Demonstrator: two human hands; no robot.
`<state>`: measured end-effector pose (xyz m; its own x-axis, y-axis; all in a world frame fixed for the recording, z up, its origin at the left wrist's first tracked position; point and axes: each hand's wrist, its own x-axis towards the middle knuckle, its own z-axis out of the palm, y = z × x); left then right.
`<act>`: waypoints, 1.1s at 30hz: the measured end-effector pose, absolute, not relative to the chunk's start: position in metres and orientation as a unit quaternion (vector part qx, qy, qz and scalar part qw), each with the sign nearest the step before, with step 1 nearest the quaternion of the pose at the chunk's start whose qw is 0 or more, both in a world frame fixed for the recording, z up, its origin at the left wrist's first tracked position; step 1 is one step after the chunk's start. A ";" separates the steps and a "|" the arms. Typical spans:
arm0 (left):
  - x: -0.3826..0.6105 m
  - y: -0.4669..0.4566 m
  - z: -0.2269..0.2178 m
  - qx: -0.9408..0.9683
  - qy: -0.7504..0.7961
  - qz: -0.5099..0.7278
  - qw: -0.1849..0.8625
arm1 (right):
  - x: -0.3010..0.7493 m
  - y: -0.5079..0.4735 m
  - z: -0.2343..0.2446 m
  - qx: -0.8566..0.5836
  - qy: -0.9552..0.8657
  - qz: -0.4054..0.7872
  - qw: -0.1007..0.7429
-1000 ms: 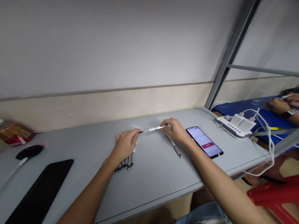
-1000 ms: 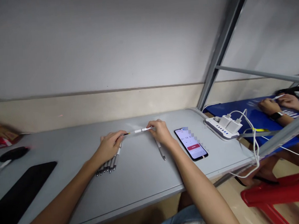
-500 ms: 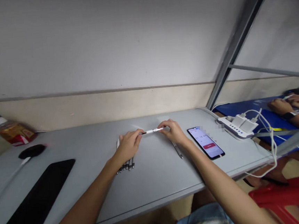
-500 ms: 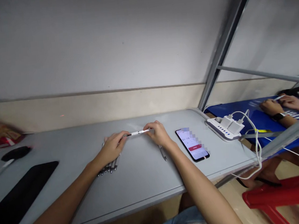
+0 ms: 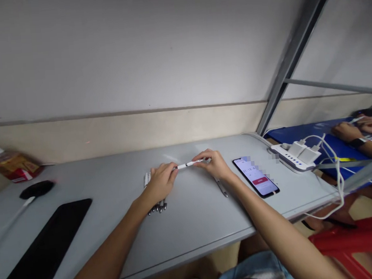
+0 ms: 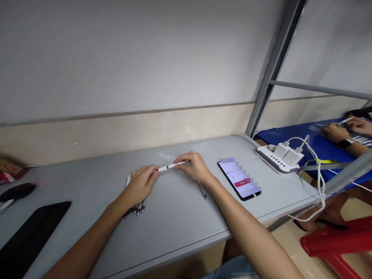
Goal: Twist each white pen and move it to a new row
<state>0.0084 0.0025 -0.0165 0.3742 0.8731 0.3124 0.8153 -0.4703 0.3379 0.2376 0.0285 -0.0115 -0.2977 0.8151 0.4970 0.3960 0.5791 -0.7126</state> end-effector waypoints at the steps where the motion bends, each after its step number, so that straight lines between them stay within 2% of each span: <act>1: 0.008 0.003 -0.016 0.829 0.508 0.227 0.059 | 0.237 0.029 -0.011 -0.394 -0.761 0.265 0.441; 6: 0.006 0.001 -0.010 0.842 0.486 0.228 0.042 | 0.238 0.026 -0.005 -0.393 -0.726 0.413 0.384; 13: 0.003 0.003 -0.010 0.837 0.488 0.244 0.045 | 0.244 0.026 -0.005 -0.377 -0.723 0.477 0.329; 15: 0.002 0.003 -0.011 0.839 0.485 0.243 0.043 | 0.244 0.027 -0.007 -0.396 -0.720 0.479 0.309; 20: 0.003 0.004 -0.012 0.837 0.488 0.243 0.042 | 0.244 0.027 -0.006 -0.366 -0.730 0.449 0.362; 24: 0.003 0.004 -0.012 0.835 0.490 0.248 0.045 | 0.244 0.026 -0.006 -0.397 -0.730 0.454 0.320; 28: 0.003 0.005 -0.012 0.834 0.493 0.243 0.045 | 0.244 0.025 -0.006 -0.374 -0.740 0.434 0.353; 31: 0.003 0.004 -0.011 0.836 0.491 0.241 0.044 | 0.244 0.024 -0.005 -0.399 -0.739 0.440 0.317; 33: 0.003 0.004 -0.011 0.835 0.492 0.243 0.044 | 0.244 0.024 -0.005 -0.409 -0.734 0.436 0.322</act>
